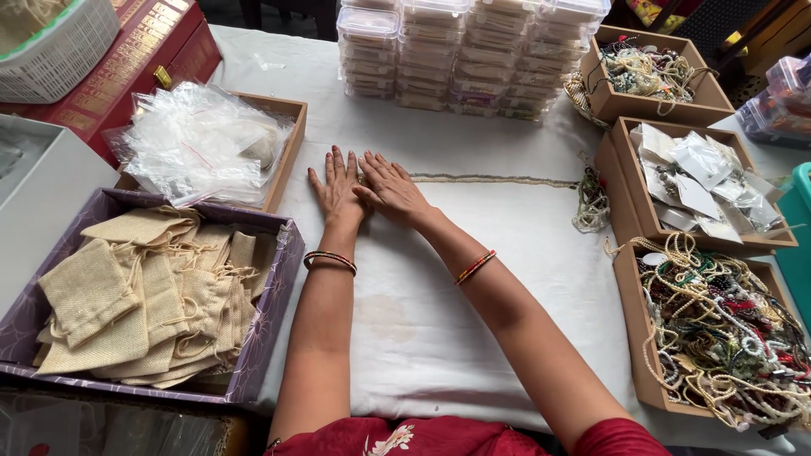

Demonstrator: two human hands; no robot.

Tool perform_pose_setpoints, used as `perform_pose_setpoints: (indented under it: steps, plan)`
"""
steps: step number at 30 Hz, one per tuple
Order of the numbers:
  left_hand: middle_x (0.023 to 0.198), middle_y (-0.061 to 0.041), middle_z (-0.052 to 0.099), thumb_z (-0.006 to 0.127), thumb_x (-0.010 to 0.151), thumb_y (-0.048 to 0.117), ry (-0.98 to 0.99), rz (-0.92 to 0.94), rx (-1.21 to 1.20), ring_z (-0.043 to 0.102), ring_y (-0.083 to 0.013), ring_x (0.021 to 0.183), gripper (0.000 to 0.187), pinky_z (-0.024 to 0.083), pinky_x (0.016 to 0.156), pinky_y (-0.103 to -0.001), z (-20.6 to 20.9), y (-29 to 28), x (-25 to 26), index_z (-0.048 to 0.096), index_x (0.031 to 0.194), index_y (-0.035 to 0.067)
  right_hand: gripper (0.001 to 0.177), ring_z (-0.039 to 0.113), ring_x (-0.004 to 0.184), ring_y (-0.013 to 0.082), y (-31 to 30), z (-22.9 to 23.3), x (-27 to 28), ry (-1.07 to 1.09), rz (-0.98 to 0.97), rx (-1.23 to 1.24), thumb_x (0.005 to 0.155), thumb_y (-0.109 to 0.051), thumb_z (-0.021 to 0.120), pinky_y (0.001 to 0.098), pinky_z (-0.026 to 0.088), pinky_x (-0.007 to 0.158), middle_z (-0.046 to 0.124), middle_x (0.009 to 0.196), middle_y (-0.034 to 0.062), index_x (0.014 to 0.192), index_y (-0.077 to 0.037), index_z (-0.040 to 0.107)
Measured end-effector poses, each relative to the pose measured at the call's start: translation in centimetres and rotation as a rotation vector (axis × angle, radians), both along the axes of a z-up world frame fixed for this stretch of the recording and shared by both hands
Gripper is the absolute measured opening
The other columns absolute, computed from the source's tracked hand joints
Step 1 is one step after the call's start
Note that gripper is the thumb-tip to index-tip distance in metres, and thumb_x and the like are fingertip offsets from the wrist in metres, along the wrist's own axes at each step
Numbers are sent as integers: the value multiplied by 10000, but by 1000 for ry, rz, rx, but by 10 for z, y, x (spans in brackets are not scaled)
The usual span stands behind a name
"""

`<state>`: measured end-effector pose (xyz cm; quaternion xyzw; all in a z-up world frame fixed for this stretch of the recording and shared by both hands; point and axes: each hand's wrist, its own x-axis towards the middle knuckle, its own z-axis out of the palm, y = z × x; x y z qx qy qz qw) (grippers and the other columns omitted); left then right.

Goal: The person places a beaded necklace into a small plastic bag, then puts the bag into a beige drawstring pouch and ties it closed. They place the pouch into a clear plastic container and stack it with others. The person then picks up another necklace, untangles it, places it in a plastic bag, and puts it into another pouch.

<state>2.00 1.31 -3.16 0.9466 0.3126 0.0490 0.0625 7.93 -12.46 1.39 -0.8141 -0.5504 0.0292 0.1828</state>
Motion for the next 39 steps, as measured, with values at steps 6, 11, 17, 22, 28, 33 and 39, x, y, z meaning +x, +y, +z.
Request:
perform_pose_setpoints:
  steps: [6,11,17,22,28,33,39]
  plan:
    - [1719,-82,36,256,1038,537,-43,3,-58,31,-233,1577,695,-66,1226,-616,4,-6,-3,165,1632,189,893,14,1585,203,-45,-14,44,-101,-254,-301,933,-783,109,432,-10,1270,4,1729,35,1640,-238,75]
    - [1714,-98,71,253,1029,537,-65,7,-59,56,-246,1572,709,-63,1214,-631,4,-5,-5,180,1629,166,848,-25,1589,197,-141,-4,98,-11,-590,-340,980,-735,122,395,-25,1271,-56,1727,27,1640,-217,2]
    - [1713,-86,88,265,1012,507,-56,26,-84,70,-240,1571,710,-53,1215,-638,13,-10,-6,186,1630,165,824,-28,1595,186,-245,-1,144,31,-805,-371,984,-720,86,402,-47,1277,-51,1731,-2,1643,-232,6]
    - [1718,-89,77,248,1025,507,-113,-8,-17,61,-237,1574,712,-42,1223,-615,4,-6,-1,167,1634,148,816,-62,1589,174,-241,-4,154,55,-895,-369,985,-701,98,411,-76,1267,-77,1725,-17,1643,-230,-4]
    - [1728,-41,7,205,1029,553,-257,-309,21,13,-190,1578,742,-23,1256,-517,25,-35,-7,95,1650,162,703,-63,1597,169,-114,-5,81,-133,-518,-124,1079,-572,167,403,-140,1251,-90,1733,25,1646,-192,-2]
    - [1723,1,-26,180,1021,614,23,-273,-96,-28,-161,1574,755,-66,1264,-499,10,-16,-3,48,1644,208,759,15,1595,197,-39,-11,27,-89,-140,-195,1038,-641,151,418,-64,1281,5,1719,21,1656,-213,53]
    - [1719,1,9,185,987,669,13,-143,-87,-26,-169,1571,798,-98,1242,-503,-1,2,-7,59,1633,219,849,-4,1581,237,-111,2,82,-56,-376,-312,980,-734,147,444,-34,1261,-26,1723,62,1644,-215,46]
